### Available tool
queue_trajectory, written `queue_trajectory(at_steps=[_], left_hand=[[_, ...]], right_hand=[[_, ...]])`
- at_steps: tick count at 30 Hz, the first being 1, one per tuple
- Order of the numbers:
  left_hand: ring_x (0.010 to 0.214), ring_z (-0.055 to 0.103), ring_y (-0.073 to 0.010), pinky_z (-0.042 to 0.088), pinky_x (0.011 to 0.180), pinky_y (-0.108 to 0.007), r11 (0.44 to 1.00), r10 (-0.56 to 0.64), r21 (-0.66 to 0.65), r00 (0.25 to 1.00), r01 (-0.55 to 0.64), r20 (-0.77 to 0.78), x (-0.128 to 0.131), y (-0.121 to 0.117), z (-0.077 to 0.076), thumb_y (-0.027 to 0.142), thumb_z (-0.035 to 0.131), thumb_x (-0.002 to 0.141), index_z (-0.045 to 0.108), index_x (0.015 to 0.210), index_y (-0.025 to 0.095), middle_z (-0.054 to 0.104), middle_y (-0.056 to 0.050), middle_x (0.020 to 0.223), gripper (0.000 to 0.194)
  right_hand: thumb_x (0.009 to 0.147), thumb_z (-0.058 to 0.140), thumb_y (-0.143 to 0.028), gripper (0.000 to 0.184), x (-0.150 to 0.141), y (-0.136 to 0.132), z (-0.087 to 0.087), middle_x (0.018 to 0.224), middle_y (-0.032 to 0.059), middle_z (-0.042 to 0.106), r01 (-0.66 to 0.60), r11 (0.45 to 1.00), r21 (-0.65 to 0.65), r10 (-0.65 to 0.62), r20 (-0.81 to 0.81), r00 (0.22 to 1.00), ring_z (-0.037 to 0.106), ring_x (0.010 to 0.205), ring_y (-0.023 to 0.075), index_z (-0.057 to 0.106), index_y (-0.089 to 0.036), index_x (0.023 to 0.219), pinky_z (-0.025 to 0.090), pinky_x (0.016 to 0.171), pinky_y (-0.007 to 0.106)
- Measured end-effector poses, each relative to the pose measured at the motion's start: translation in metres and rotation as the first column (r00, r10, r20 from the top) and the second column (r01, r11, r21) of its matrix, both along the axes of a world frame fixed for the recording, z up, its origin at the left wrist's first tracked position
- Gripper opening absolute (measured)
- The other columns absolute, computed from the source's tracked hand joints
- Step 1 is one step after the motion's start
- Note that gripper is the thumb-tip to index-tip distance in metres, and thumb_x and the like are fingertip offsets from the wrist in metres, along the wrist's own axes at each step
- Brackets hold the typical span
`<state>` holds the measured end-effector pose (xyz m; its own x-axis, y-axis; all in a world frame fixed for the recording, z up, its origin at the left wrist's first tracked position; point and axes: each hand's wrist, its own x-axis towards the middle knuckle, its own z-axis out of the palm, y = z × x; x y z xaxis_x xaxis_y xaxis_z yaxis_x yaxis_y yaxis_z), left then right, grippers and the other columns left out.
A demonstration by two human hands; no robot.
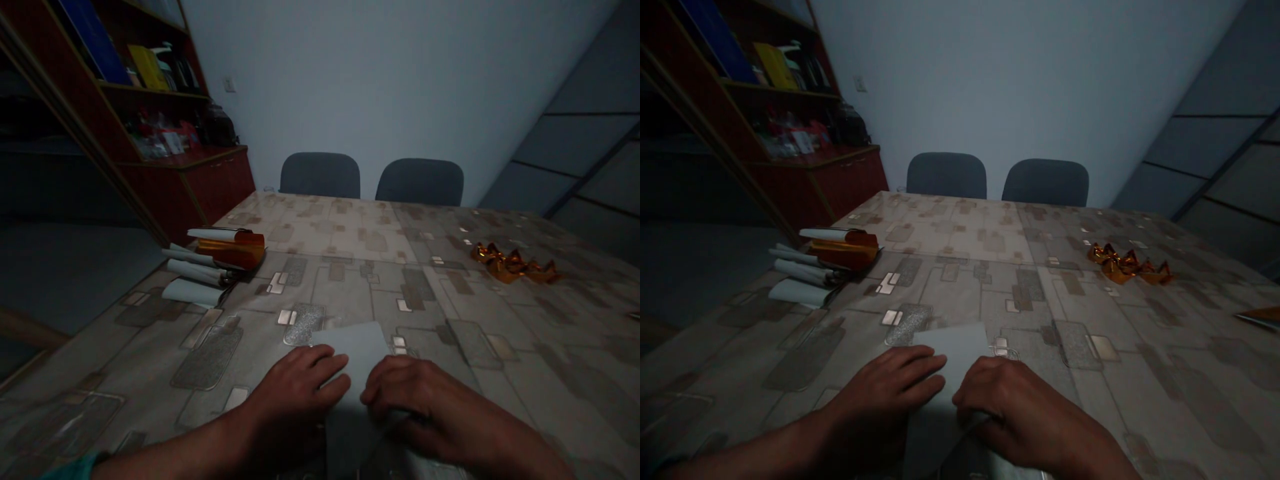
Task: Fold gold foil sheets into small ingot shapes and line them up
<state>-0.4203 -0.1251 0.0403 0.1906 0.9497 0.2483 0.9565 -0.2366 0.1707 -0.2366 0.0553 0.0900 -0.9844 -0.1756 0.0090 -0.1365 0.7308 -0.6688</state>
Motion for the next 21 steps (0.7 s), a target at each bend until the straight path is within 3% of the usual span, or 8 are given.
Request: queue_trajectory(at_steps=[3,7,9,11,15,21], left_hand=[[0.125,0.056,-0.0345,0.051,0.099,-0.05,1.0,0.004,-0.027,0.999,-0.003,0.041,0.006,-0.008,-0.005,0.013,0.061,0.073,0.058,0.115,0.019,0.063,-0.01,0.135,0.043],[0.123,0.06,-0.0271,0.051,0.101,-0.043,0.998,-0.01,0.065,0.993,0.002,0.119,0.004,-0.013,-0.017,0.004,0.054,0.084,0.061,0.099,0.022,0.068,-0.003,0.129,0.025],[0.12,0.062,-0.0248,0.052,0.098,-0.041,0.996,-0.007,0.087,0.978,-0.011,0.206,0.001,-0.012,-0.018,0.01,0.057,0.088,0.062,0.095,0.023,0.071,-0.001,0.123,0.015],[0.121,0.061,-0.0279,0.05,0.099,-0.044,0.996,-0.022,0.089,0.966,-0.001,0.258,0.0,-0.011,-0.013,0.023,0.065,0.086,0.062,0.098,0.022,0.071,-0.004,0.122,0.012],[0.113,0.063,-0.0289,0.048,0.098,-0.05,0.995,-0.004,0.094,0.969,-0.02,0.248,0.005,-0.007,-0.001,0.027,0.069,0.081,0.061,0.109,0.021,0.069,-0.01,0.124,0.029],[0.108,0.066,-0.0256,0.055,0.09,-0.039,0.986,-0.024,0.162,0.955,-0.026,0.296,0.003,-0.003,-0.007,0.016,0.058,0.086,0.062,0.088,0.019,0.073,-0.008,0.115,0.005]], right_hand=[[0.085,0.056,-0.003,0.027,0.004,0.003,-0.001,0.097,0.0034,0.073,0.011,0.994,-0.111,-0.005,0.049,0.999,0.066,0.094,0.0178,0.07,-0.021,0.099,0.046,0.09,0.032],[0.083,0.061,-0.003,0.028,0.005,0.01,0.0,0.096,0.0017,0.074,0.095,0.978,-0.186,-0.073,0.122,0.99,0.067,0.088,0.0157,0.072,-0.022,0.102,0.048,0.082,0.028],[0.084,0.065,-0.007,0.023,0.005,0.014,-0.001,0.096,0.0024,0.074,0.139,0.97,-0.2,-0.116,0.121,0.986,0.067,0.088,0.0166,0.072,-0.021,0.1,0.049,0.081,0.028],[0.088,0.064,-0.013,0.014,0.005,0.017,-0.002,0.093,0.003,0.074,0.145,0.965,-0.219,-0.124,0.105,0.987,0.067,0.087,0.0169,0.073,-0.021,0.096,0.049,0.08,0.029],[0.091,0.059,-0.012,0.017,0.004,0.017,-0.004,0.086,0.0028,0.074,0.165,0.971,-0.172,-0.155,0.065,0.986,0.065,0.083,0.0161,0.073,-0.021,0.092,0.048,0.08,0.029],[0.078,0.07,-0.008,0.027,0.004,0.016,0.0,0.093,0.0019,0.071,0.226,0.968,-0.106,-0.217,0.093,0.972,0.063,0.084,0.0169,0.071,-0.022,0.101,0.047,0.077,0.028]])
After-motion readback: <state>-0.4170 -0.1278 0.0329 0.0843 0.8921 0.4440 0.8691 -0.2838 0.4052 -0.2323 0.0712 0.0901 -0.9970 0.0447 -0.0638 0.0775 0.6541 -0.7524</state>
